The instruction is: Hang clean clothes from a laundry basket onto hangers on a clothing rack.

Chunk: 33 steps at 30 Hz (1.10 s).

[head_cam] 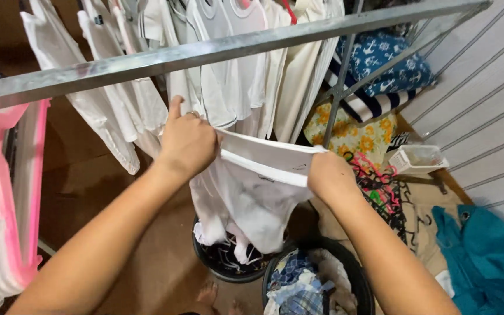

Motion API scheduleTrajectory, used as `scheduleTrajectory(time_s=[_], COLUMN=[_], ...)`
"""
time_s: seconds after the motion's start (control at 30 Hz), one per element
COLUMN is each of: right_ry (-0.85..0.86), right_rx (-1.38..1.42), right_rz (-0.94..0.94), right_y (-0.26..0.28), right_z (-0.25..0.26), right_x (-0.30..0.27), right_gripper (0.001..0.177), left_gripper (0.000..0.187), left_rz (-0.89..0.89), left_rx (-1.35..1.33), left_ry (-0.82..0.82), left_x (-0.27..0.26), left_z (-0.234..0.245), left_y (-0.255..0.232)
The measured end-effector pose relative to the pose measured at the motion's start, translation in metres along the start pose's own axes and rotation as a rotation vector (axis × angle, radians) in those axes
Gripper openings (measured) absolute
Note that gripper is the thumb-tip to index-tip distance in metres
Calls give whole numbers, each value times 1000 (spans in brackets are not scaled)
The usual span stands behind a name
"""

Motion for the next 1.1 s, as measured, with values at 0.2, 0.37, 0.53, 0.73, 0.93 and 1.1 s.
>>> scheduleTrajectory(time_s=[0.2, 0.37, 0.53, 0.73, 0.93, 1.1], right_ry=[-280, -519, 468, -550, -272, -525], right_rx=[167, 93, -86, 351, 896, 994], right_rz=[-11, -70, 231, 288, 510, 402], right_y=[19, 28, 10, 91, 111, 107], right_z=[84, 0, -75, 82, 87, 99], right_x=[-46, -38, -32, -64, -22, -18], right_gripper=[24, 30, 31, 49, 42, 22], left_gripper=[37, 25, 38, 46, 25, 26], left_rz=[212, -49, 389, -80, -201, -50], left_rx=[-228, -590, -500, -529, -873, -593], left_ry=[-545, -717, 278, 6, 102, -646], left_x=[-28, -57, -50, -26, -17, -73], left_z=[37, -80, -103, 15, 38, -2], left_y=[-28, -30, -11, -42, -17, -46])
Point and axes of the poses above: each hand's wrist, its own x-axis towards the middle knuckle, its own z-axis out of the back of the hand, y = z × x, the point moved 2 cm from there along x, towards the middle knuckle, and after that the axes turned 9 degrees about -x, right-handed, at the moved point
